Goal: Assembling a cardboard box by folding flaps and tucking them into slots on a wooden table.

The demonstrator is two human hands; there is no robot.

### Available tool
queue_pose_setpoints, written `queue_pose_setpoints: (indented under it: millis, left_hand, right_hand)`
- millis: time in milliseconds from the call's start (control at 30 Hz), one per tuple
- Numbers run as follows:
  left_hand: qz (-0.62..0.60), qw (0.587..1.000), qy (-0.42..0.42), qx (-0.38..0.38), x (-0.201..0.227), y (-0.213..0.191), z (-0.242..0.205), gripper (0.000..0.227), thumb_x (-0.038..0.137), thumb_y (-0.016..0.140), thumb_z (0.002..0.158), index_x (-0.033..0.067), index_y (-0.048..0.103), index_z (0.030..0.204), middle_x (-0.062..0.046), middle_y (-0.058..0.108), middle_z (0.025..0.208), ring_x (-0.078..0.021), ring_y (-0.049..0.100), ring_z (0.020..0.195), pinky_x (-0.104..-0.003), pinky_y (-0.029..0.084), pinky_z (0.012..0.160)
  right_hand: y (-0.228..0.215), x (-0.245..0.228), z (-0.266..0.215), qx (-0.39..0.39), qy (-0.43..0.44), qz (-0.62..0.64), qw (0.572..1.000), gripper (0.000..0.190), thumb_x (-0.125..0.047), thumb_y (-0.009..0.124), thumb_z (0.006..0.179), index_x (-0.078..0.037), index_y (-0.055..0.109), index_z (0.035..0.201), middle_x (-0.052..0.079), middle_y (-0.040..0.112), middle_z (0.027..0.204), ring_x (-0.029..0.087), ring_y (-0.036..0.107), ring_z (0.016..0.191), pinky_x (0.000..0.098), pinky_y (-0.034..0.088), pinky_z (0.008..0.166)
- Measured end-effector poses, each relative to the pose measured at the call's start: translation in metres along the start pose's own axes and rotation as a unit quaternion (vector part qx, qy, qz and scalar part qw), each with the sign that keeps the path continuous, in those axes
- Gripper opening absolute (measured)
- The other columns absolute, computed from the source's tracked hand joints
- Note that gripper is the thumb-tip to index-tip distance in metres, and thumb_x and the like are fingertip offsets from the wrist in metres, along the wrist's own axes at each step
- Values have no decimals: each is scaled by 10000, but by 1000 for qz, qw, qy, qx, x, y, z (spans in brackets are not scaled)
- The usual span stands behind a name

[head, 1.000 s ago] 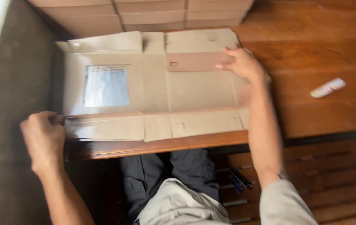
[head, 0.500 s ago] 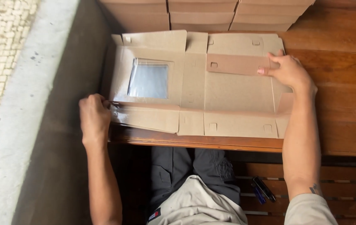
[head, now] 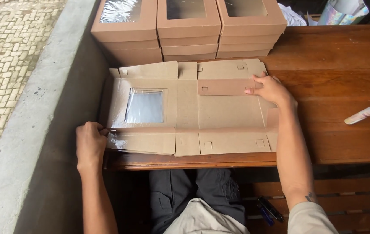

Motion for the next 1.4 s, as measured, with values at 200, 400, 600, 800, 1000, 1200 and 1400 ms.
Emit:
queue_pose_setpoints:
  millis: [200, 400, 600, 800, 1000, 1200, 1400]
  left_hand:
    - [22, 1000, 4, 12, -11, 7, 9, 136, 2, 747, 924, -108, 777, 998, -275, 730, 796, -441, 736, 780, -438, 606, 634]
    - [11, 999, 21, 33, 2, -2, -1, 103, -104, 686, 923, -144, 771, 964, -314, 710, 765, -489, 713, 748, -468, 593, 599]
    - [43, 997, 21, 53, 8, -7, -8, 114, -116, 675, 919, -132, 783, 951, -307, 705, 734, -478, 717, 703, -457, 603, 591]
    - [38, 999, 28, 23, 3, -2, -2, 119, -31, 713, 970, -130, 779, 969, -305, 712, 756, -471, 718, 708, -445, 589, 580]
    - [50, 999, 4, 14, 15, -12, -11, 115, 22, 759, 955, -86, 797, 967, -264, 721, 734, -428, 727, 663, -415, 588, 566]
    - [28, 1000, 3, 4, 10, -7, -9, 189, -78, 523, 907, -105, 657, 777, -248, 554, 596, -375, 448, 537, -485, 372, 527]
    - [110, 985, 101, 87, -15, 18, -4, 423, -198, 455, 664, -76, 773, 914, -259, 700, 766, -460, 638, 693, -502, 511, 625]
  right_hand:
    - [1, 4, 4, -2, -10, -4, 1000, 778, -532, 769, 817, -199, 547, 1485, 213, 326, 1647, 499, 335, 1464, 550, 281, 1228]
    - [9, 18, 15, 1, -6, -10, 1000, 765, -528, 772, 814, -227, 551, 1482, 170, 329, 1657, 511, 322, 1468, 556, 266, 1228]
    - [11, 19, 19, 3, -8, -14, 1000, 754, -517, 767, 824, -227, 545, 1484, 175, 326, 1654, 511, 329, 1464, 559, 277, 1223]
    - [11, 20, 19, -3, -16, -11, 1000, 767, -537, 771, 827, -218, 540, 1485, 189, 318, 1649, 493, 325, 1467, 550, 269, 1228]
    - [5, 7, 9, 9, -18, -11, 1000, 752, -508, 772, 827, -201, 551, 1477, 203, 333, 1637, 493, 337, 1463, 554, 271, 1224]
    - [7, 0, 4, -35, 39, 13, 999, 833, -476, 731, 837, -225, 407, 1563, 115, 171, 1700, 279, 172, 1573, 422, 156, 1238]
    - [8, 0, 1, -38, 47, 13, 998, 818, -481, 714, 855, -232, 400, 1568, 95, 183, 1703, 291, 143, 1571, 441, 136, 1240]
Point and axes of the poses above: each hand's wrist, its own z-axis towards the middle knuckle, its own y-axis out of the palm, x = y × z, the point moved 7 cm from there along z, towards the middle knuckle
